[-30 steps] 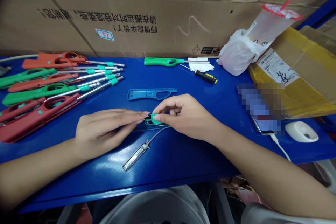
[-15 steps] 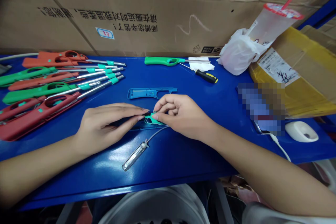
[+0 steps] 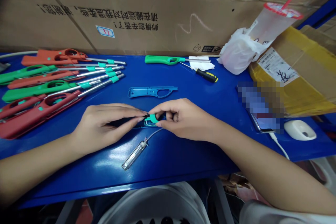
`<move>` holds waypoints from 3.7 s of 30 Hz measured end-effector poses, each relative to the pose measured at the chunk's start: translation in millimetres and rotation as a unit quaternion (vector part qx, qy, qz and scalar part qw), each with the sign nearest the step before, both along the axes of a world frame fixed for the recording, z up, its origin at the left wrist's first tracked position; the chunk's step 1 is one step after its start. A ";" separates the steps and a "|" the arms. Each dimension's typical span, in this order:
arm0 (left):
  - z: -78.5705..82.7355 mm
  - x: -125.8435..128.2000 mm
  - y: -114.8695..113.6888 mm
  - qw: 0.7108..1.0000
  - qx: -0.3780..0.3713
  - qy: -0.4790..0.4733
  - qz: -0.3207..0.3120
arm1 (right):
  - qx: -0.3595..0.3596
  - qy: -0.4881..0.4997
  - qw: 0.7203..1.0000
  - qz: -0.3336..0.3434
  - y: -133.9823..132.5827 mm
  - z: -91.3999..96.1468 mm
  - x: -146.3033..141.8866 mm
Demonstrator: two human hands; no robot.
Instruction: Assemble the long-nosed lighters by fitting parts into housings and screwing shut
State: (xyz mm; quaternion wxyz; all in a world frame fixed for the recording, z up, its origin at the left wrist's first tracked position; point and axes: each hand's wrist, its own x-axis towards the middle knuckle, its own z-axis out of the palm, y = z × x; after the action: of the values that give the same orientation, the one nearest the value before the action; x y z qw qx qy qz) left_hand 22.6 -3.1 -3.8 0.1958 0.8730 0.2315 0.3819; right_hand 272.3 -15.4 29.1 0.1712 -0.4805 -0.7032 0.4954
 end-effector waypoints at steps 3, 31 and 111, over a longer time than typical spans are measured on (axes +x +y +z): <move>-1.3 -0.2 1.2 1.000 -0.007 0.005 -0.003 | 0.014 0.001 1.000 -0.001 0.0 -0.8 -2.4; -3.8 -1.2 1.5 0.997 -0.056 0.042 0.045 | 0.284 -0.110 0.950 0.071 -7.2 -7.7 -1.6; -4.2 -6.1 -1.5 0.966 0.030 0.252 -0.048 | 0.145 -0.273 0.940 0.143 10.0 27.0 52.5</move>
State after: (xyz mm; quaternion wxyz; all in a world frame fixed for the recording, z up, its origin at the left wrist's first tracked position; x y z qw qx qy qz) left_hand 16.4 -4.6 -8.1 0.1229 0.9568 0.2191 0.1467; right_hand 324.8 -5.4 56.1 -0.0317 -0.4616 -0.8485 0.2570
